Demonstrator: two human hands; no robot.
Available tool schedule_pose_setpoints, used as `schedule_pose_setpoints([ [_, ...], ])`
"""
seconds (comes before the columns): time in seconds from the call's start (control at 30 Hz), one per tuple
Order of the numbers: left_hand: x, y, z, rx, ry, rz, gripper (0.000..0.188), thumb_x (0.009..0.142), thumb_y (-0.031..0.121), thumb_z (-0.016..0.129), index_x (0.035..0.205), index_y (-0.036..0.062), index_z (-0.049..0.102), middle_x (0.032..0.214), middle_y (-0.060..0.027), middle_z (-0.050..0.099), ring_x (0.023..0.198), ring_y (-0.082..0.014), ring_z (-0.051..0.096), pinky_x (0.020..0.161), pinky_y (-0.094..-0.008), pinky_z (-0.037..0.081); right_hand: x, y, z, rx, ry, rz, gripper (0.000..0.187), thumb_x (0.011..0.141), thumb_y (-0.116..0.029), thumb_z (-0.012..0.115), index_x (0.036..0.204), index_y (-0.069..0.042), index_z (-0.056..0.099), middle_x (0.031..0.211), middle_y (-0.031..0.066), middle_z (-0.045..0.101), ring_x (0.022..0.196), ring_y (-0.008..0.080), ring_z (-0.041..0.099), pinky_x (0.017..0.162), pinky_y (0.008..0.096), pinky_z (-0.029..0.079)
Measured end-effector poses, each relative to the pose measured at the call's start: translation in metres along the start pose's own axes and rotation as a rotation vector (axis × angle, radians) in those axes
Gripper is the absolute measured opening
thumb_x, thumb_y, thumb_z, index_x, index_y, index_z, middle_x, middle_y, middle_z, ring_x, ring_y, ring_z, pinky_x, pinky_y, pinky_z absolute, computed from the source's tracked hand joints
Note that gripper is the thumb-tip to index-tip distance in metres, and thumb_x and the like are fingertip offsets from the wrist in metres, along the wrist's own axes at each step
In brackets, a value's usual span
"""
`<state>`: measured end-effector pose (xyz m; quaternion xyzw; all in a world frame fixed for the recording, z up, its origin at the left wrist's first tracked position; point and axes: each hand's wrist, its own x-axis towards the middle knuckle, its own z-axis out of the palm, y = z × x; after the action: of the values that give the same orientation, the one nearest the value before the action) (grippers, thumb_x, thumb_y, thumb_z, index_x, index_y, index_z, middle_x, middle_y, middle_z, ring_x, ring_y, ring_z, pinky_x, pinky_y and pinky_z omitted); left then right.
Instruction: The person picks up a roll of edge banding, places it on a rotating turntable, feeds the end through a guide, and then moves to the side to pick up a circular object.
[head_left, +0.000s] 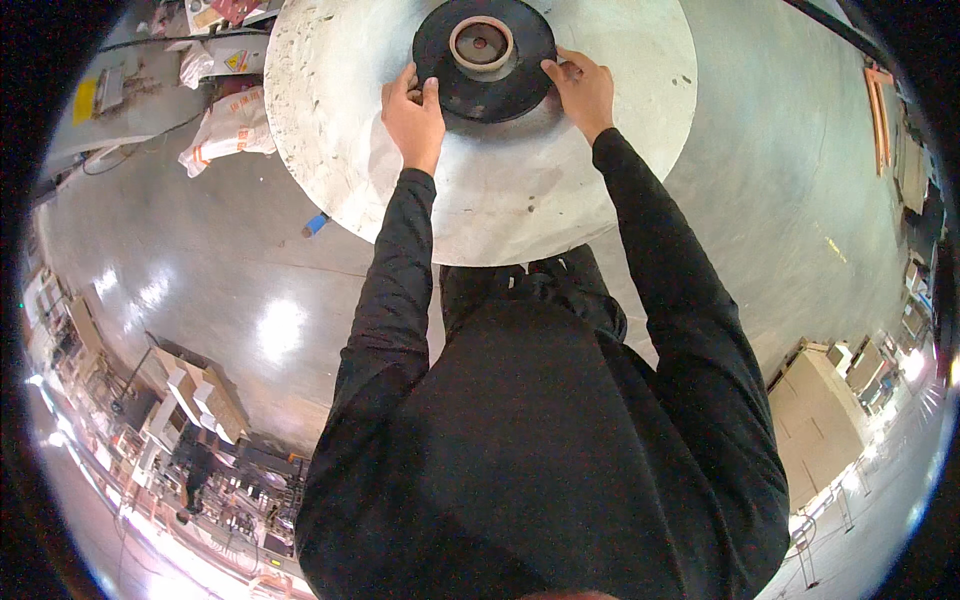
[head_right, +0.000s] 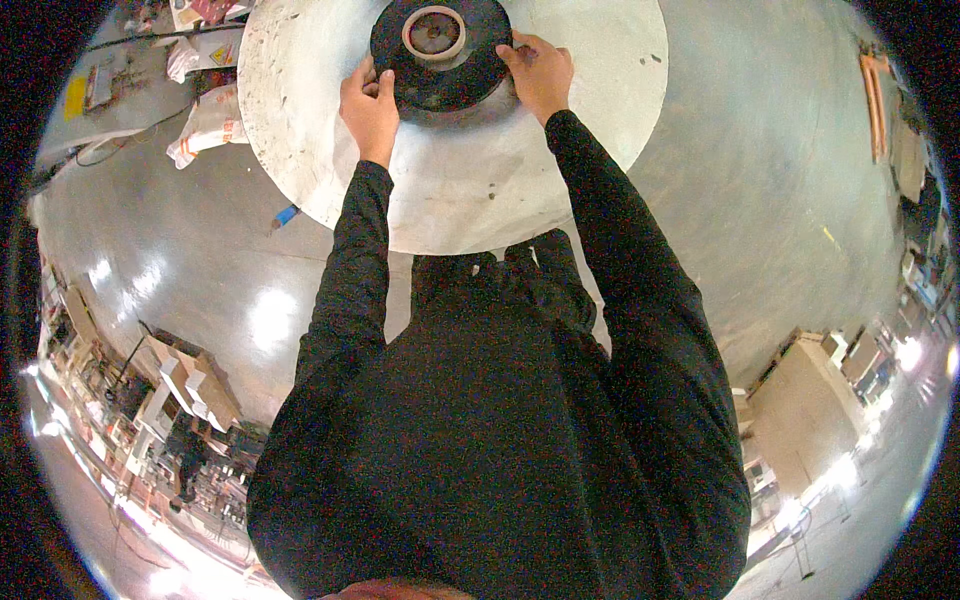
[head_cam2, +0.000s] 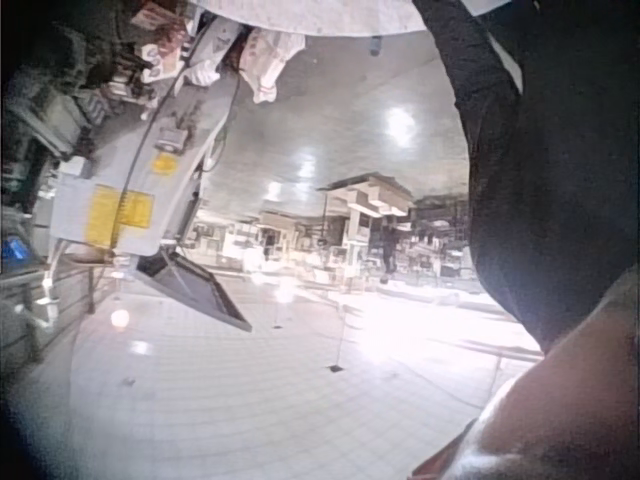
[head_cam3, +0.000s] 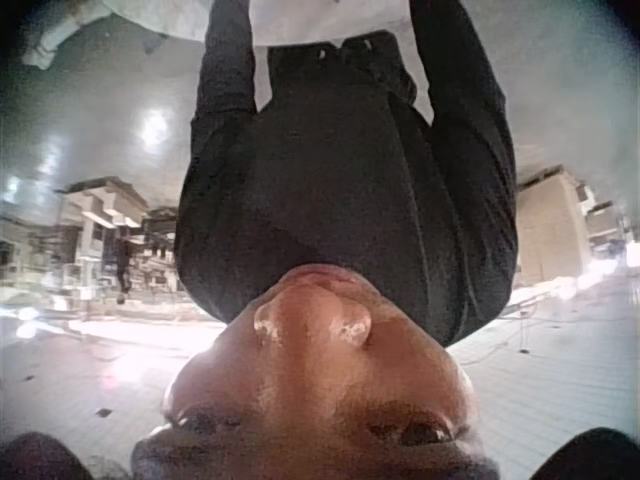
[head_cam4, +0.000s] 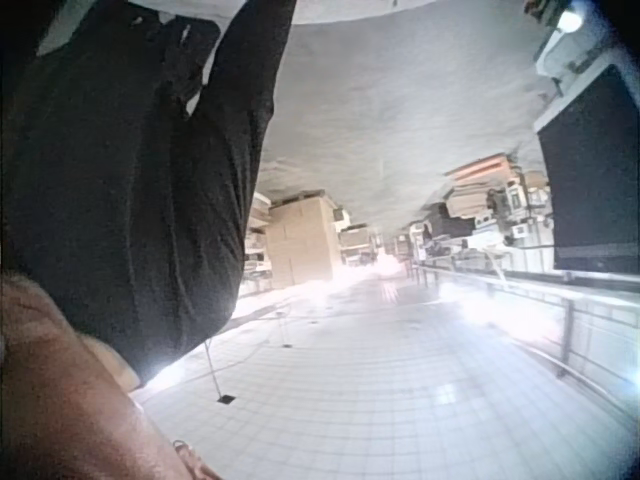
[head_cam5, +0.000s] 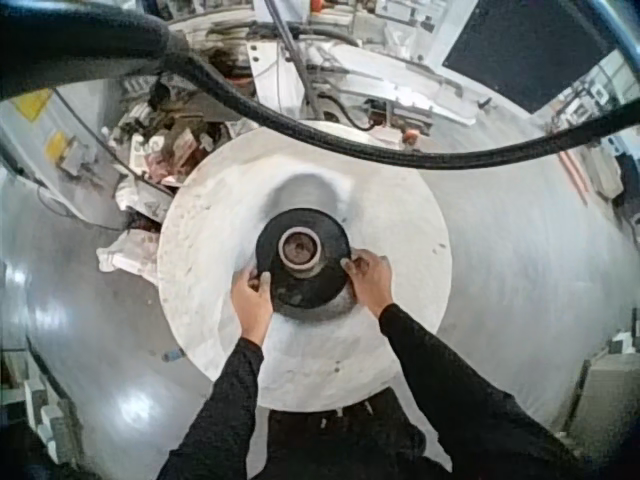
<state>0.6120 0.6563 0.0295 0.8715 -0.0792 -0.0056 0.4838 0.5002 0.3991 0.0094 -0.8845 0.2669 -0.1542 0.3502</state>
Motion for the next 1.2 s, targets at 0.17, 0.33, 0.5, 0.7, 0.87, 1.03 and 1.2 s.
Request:
schedule_pose_setpoints([
  [0.17, 0.007, -0.001, -0.008, 0.194, 0.031, 0.179, 0.042, 0.097, 0.021, 0.083, 0.133, 0.0015, 0.074, 0.121, -0.0156, 0.070, 0.092, -0.0284, 0.073, 0.085, -0.0427, 0.059, 0.000, 0.006, 0.005, 0.049, 0.032, 0.072, 0.047, 0.099, -0.047, 0.081, 0.132, -0.013, 0.081, 0.088, 0.0081, 0.081, 0.078, 0.0191, 0.071, 0.078, 0.0341, 0.057],
  [0.33, 0.008, 0.016, -0.018, 0.350, -0.055, 0.560, 0.028, 0.096, 0.028, 0.081, 0.118, 0.0122, 0.081, 0.125, -0.0087, 0.076, 0.109, -0.0274, 0.072, 0.098, -0.0435, 0.052, -0.008, 0.012, 0.008, 0.038, 0.046, 0.088, 0.051, 0.099, -0.055, 0.079, 0.137, -0.021, 0.079, 0.095, -0.0011, 0.082, 0.103, 0.0227, 0.063, 0.100, 0.0386, 0.049],
  [0.5, 0.008, 0.033, -0.019, 0.569, -0.246, 0.814, 0.018, 0.097, 0.031, 0.081, 0.110, 0.0185, 0.085, 0.112, -0.0010, 0.078, 0.103, -0.0270, 0.069, 0.090, -0.0419, 0.053, 0.001, -0.039, -0.007, 0.052, -0.059, 0.130, 0.033, 0.102, -0.034, 0.078, 0.128, -0.012, 0.076, 0.098, 0.0111, 0.074, 0.085, 0.0288, 0.070, 0.102, 0.0443, 0.056],
  [0.7, -0.007, 0.046, 0.033, 0.525, -0.169, 0.560, 0.021, 0.098, 0.036, 0.077, 0.104, 0.0173, 0.086, 0.101, -0.0040, 0.074, 0.094, -0.0295, 0.066, 0.083, -0.0453, 0.051, 0.005, 0.008, 0.009, 0.039, 0.068, 0.048, 0.045, 0.099, -0.053, 0.079, 0.134, -0.025, 0.080, 0.092, -0.0004, 0.083, 0.093, 0.0250, 0.072, 0.089, 0.0430, 0.057],
  [0.87, -0.035, 0.078, 0.084, 0.318, 0.133, 0.255, 0.022, 0.098, 0.026, 0.076, 0.099, 0.0057, 0.083, 0.092, -0.0144, 0.077, 0.084, -0.0356, 0.074, 0.079, -0.0452, 0.056, 0.012, 0.001, 0.002, 0.117, -0.037, 0.038, 0.044, 0.099, -0.049, 0.080, 0.134, -0.023, 0.079, 0.093, 0.0034, 0.083, 0.090, 0.0269, 0.076, 0.089, 0.0444, 0.060],
  [1.03, -0.040, 0.089, 0.073, 0.242, 0.018, 0.279, 0.023, 0.097, 0.026, 0.079, 0.103, 0.0044, 0.083, 0.096, -0.0148, 0.079, 0.087, -0.0327, 0.075, 0.082, -0.0414, 0.058, 0.017, 0.018, -0.001, 0.078, -0.029, 0.007, 0.044, 0.099, -0.045, 0.080, 0.137, -0.022, 0.077, 0.095, 0.0040, 0.083, 0.090, 0.0288, 0.076, 0.088, 0.0441, 0.059],
  [1.2, -0.011, 0.054, -0.013, 0.355, 0.001, 0.193, 0.050, 0.095, 0.045, 0.084, 0.123, 0.0035, 0.076, 0.109, -0.0118, 0.075, 0.096, -0.0278, 0.070, 0.088, -0.0428, 0.055, 0.019, -0.002, -0.005, 0.033, -0.030, -0.026, 0.044, 0.099, -0.044, 0.080, 0.137, -0.022, 0.076, 0.097, 0.0010, 0.083, 0.097, 0.0284, 0.072, 0.089, 0.0434, 0.058],
])
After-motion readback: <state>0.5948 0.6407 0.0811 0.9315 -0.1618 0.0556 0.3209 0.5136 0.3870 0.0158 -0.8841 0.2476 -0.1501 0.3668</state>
